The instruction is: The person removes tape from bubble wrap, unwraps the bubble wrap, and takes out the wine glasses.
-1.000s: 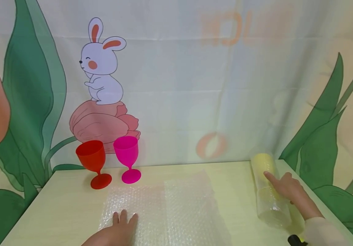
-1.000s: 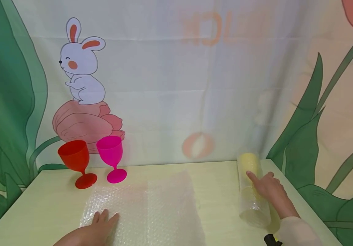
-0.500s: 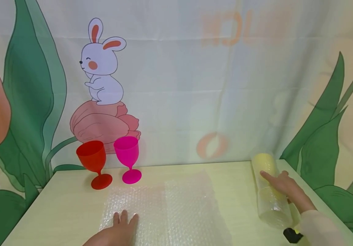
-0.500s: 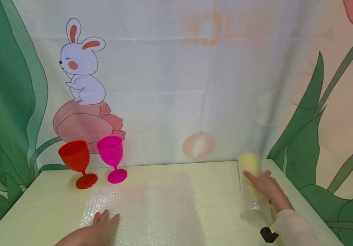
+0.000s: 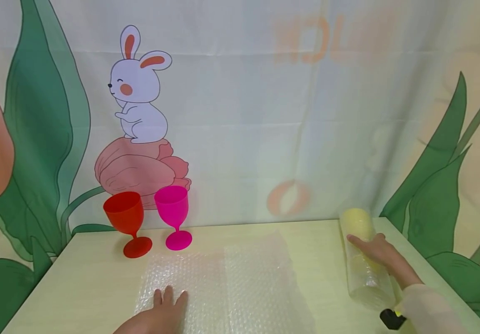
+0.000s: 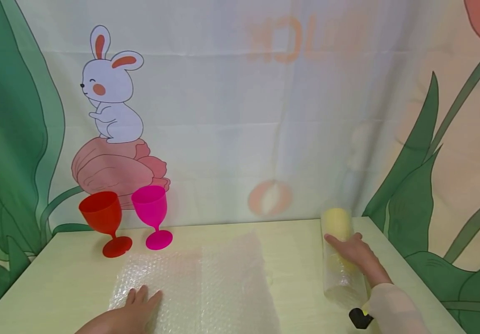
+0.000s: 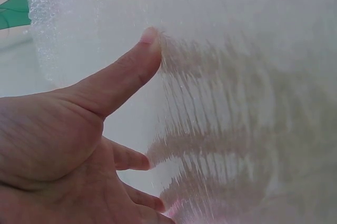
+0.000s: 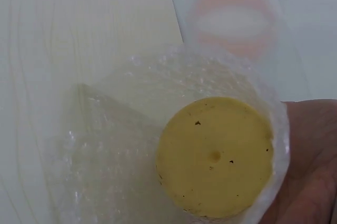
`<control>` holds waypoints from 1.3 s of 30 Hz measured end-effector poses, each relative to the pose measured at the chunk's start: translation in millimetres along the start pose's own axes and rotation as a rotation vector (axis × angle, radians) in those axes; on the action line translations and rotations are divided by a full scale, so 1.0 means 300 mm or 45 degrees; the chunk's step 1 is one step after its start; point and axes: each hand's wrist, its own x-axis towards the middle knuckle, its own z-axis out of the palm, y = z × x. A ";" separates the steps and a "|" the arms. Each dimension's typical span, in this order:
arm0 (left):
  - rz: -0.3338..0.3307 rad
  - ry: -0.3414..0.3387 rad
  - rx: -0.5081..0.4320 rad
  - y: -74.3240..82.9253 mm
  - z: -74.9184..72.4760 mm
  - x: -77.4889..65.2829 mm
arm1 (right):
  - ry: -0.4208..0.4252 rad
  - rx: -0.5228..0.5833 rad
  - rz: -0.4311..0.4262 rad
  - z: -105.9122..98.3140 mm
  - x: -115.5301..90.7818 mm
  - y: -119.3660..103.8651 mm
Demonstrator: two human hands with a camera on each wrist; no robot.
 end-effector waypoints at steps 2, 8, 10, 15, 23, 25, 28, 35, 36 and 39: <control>-0.003 0.000 -0.001 0.002 -0.002 -0.003 | 0.003 -0.013 -0.006 0.003 0.003 0.001; -0.011 -0.004 0.004 0.008 -0.005 -0.007 | 0.052 0.013 -0.030 0.006 0.003 0.009; -0.007 -0.008 0.003 0.009 -0.005 -0.008 | 0.072 0.050 -0.054 0.006 0.001 0.016; 0.002 -0.013 -0.007 0.011 -0.005 -0.012 | 0.092 0.138 -0.102 0.006 0.000 0.034; -0.006 -0.032 -0.005 0.021 -0.014 -0.019 | 0.101 0.190 -0.131 0.014 0.000 0.055; -0.009 -0.034 0.001 0.022 -0.015 -0.019 | 0.105 0.204 -0.139 0.015 -0.005 0.055; -0.017 -0.026 0.004 0.023 -0.014 -0.016 | 0.112 0.233 -0.143 0.016 -0.018 0.050; -0.036 -0.018 -0.005 0.024 -0.015 -0.010 | 0.090 0.338 -0.149 0.011 -0.064 0.019; -0.038 -0.023 -0.007 0.024 -0.015 -0.008 | 0.088 0.347 -0.151 0.011 -0.075 0.008; -0.037 -0.039 0.002 0.025 -0.015 -0.004 | 0.068 0.405 -0.157 0.012 -0.103 -0.017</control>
